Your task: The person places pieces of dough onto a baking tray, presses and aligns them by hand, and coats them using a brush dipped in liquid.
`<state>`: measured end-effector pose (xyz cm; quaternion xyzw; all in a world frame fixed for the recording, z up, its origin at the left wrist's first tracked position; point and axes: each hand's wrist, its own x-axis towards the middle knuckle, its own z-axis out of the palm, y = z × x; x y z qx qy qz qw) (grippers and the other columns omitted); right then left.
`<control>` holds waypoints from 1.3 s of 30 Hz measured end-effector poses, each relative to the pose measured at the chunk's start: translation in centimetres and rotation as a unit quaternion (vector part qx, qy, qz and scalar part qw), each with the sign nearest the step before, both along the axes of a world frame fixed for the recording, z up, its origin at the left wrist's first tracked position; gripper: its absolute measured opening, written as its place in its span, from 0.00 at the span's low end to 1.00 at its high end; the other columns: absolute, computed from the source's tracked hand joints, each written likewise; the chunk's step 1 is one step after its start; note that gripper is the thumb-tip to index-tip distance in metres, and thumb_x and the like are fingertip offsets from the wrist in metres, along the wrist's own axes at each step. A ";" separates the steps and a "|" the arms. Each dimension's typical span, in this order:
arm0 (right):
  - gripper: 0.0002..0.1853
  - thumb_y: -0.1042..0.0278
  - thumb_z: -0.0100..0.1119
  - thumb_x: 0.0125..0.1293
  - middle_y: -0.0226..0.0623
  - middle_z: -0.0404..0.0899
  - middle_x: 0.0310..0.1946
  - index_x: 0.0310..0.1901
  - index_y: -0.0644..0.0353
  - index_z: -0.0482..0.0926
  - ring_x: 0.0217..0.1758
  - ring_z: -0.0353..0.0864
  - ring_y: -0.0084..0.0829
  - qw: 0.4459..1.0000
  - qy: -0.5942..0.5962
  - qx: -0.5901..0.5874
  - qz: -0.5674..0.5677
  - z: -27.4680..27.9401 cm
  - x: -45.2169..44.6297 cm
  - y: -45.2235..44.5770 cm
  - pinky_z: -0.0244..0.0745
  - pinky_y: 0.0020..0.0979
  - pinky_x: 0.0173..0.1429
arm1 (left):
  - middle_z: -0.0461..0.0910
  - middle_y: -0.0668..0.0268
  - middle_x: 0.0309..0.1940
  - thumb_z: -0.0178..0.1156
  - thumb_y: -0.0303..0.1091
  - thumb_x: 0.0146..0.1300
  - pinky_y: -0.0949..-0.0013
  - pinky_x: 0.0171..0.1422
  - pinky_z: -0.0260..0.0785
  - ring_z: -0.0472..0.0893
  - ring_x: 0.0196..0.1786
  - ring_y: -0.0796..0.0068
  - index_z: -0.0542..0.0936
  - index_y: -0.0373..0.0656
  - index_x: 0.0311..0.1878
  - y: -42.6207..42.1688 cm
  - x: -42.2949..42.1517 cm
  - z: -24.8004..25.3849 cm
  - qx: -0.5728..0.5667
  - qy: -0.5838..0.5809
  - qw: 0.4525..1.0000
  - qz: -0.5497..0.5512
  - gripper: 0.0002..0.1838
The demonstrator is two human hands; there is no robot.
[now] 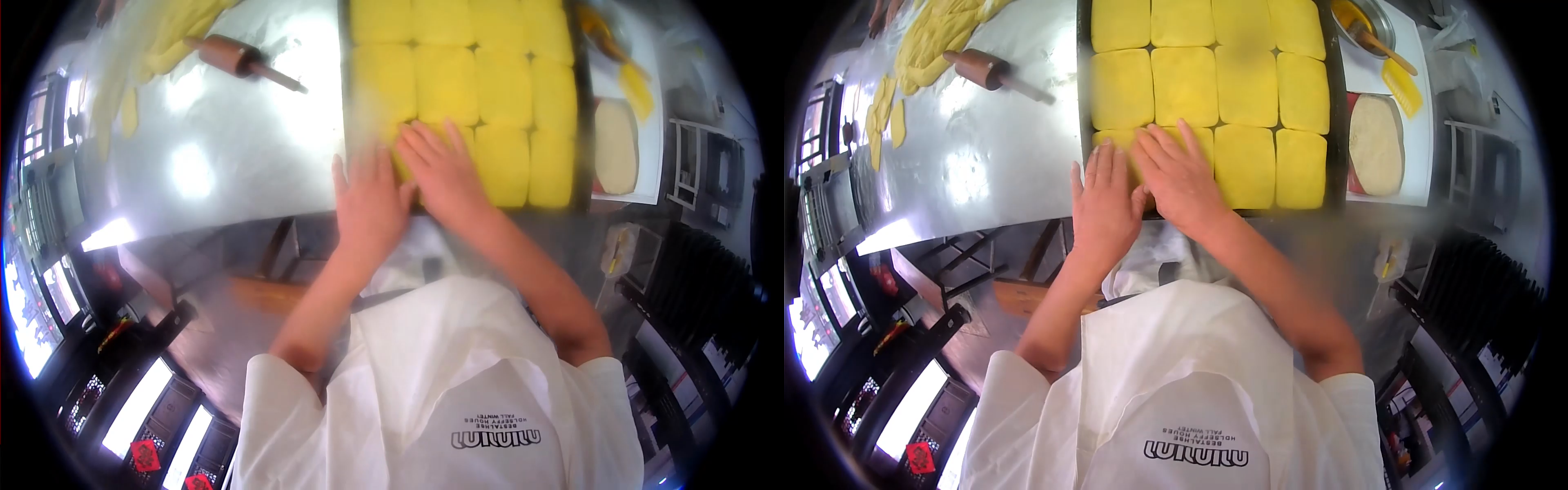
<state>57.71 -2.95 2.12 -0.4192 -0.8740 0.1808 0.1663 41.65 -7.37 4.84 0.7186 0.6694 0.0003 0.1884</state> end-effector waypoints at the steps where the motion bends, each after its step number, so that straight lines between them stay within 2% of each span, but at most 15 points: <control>1: 0.28 0.73 0.61 0.63 0.45 0.74 0.71 0.66 0.67 0.77 0.78 0.68 0.44 1.000 0.002 -0.002 0.000 0.0 0.1 0.1 0.53 0.58 0.85 | 0.60 0.46 0.81 0.58 0.49 0.75 0.36 0.86 0.45 0.60 0.83 0.45 0.64 0.33 0.79 0.1 -0.1 0.0 -0.004 -0.009 1.000 0.003 0.38; 4: 0.28 0.74 0.61 0.64 0.44 0.74 0.71 0.67 0.66 0.76 0.78 0.68 0.44 1.000 -0.015 0.003 -0.006 -0.3 0.6 -0.4 0.53 0.58 0.85 | 0.60 0.47 0.82 0.59 0.49 0.74 0.36 0.85 0.46 0.60 0.83 0.46 0.65 0.32 0.78 0.0 -1.0 -1.2 0.090 -0.006 0.995 -0.045 0.38; 10: 0.26 0.76 0.59 0.65 0.43 0.74 0.71 0.66 0.66 0.77 0.78 0.68 0.44 0.999 -0.039 -0.008 -0.003 0.6 0.3 0.0 0.54 0.58 0.84 | 0.60 0.49 0.82 0.62 0.45 0.73 0.36 0.85 0.47 0.61 0.82 0.47 0.65 0.33 0.78 0.6 -1.0 -0.7 0.028 -0.011 0.999 -0.034 0.38; 13: 0.25 0.77 0.59 0.65 0.43 0.77 0.68 0.65 0.65 0.77 0.76 0.71 0.45 0.999 -0.005 0.010 -0.030 1.1 0.9 0.3 0.57 0.58 0.82 | 0.63 0.48 0.80 0.65 0.43 0.71 0.38 0.85 0.49 0.62 0.82 0.46 0.65 0.32 0.77 0.5 -0.9 0.1 0.011 -0.013 0.999 -0.032 0.38; 16: 0.22 0.78 0.59 0.66 0.44 0.80 0.63 0.63 0.65 0.78 0.71 0.75 0.49 0.987 0.072 0.080 -0.123 2.6 3.1 0.3 0.62 0.56 0.78 | 0.66 0.47 0.77 0.68 0.42 0.68 0.40 0.84 0.51 0.64 0.80 0.45 0.66 0.31 0.76 0.5 -0.4 0.2 0.091 -0.070 0.993 -0.030 0.39; 19: 0.20 0.80 0.59 0.67 0.47 0.82 0.60 0.60 0.65 0.80 0.67 0.77 0.52 0.983 0.117 0.050 -0.132 2.5 5.8 -0.2 0.65 0.54 0.74 | 0.68 0.45 0.75 0.68 0.43 0.68 0.42 0.83 0.53 0.66 0.79 0.43 0.66 0.30 0.75 2.5 0.7 -1.7 0.125 -0.110 0.986 -0.014 0.40; 23: 0.19 0.81 0.61 0.65 0.48 0.82 0.59 0.59 0.66 0.80 0.65 0.78 0.54 0.983 0.114 -0.008 -0.144 2.6 7.3 -3.0 0.67 0.52 0.72 | 0.66 0.44 0.77 0.66 0.51 0.69 0.43 0.83 0.54 0.65 0.79 0.41 0.66 0.29 0.76 3.7 1.5 -3.6 0.158 -0.127 0.979 -0.012 0.42; 25: 0.19 0.82 0.61 0.64 0.48 0.83 0.59 0.58 0.66 0.81 0.65 0.78 0.54 0.982 0.116 -0.024 -0.149 2.8 7.6 -3.6 0.69 0.51 0.71 | 0.65 0.45 0.77 0.65 0.55 0.69 0.43 0.83 0.54 0.64 0.79 0.42 0.66 0.29 0.76 3.5 1.5 -3.7 0.153 -0.094 0.983 -0.023 0.44; 29: 0.18 0.82 0.62 0.66 0.47 0.84 0.57 0.57 0.64 0.82 0.62 0.81 0.50 0.964 0.161 -0.032 -0.209 2.7 9.0 -4.3 0.74 0.44 0.67 | 0.64 0.46 0.79 0.63 0.58 0.70 0.44 0.82 0.55 0.63 0.80 0.43 0.67 0.30 0.76 3.8 1.5 -2.8 0.136 -0.041 0.989 -0.049 0.45; 33: 0.16 0.78 0.63 0.70 0.45 0.85 0.57 0.59 0.61 0.84 0.59 0.85 0.41 0.935 0.188 -0.091 -0.288 3.9 10.5 -4.8 0.81 0.35 0.56 | 0.65 0.44 0.78 0.64 0.53 0.73 0.43 0.82 0.55 0.64 0.80 0.41 0.66 0.29 0.76 5.3 1.9 -1.4 0.083 -0.068 0.993 -0.041 0.41; 36: 0.16 0.77 0.63 0.73 0.44 0.86 0.57 0.60 0.60 0.84 0.56 0.86 0.37 0.915 0.198 -0.148 -0.318 4.9 10.5 -4.9 0.82 0.31 0.48 | 0.65 0.42 0.77 0.64 0.50 0.73 0.42 0.83 0.54 0.64 0.80 0.39 0.65 0.28 0.76 8.2 1.2 -1.4 0.207 -0.089 0.974 -0.034 0.40; 39: 0.15 0.76 0.62 0.73 0.42 0.86 0.56 0.60 0.59 0.84 0.54 0.86 0.35 0.911 0.205 -0.161 -0.319 4.8 11.0 -5.4 0.81 0.30 0.45 | 0.64 0.42 0.78 0.63 0.51 0.74 0.42 0.84 0.53 0.63 0.80 0.39 0.64 0.28 0.76 11.1 1.9 -3.7 0.199 -0.107 0.974 -0.012 0.41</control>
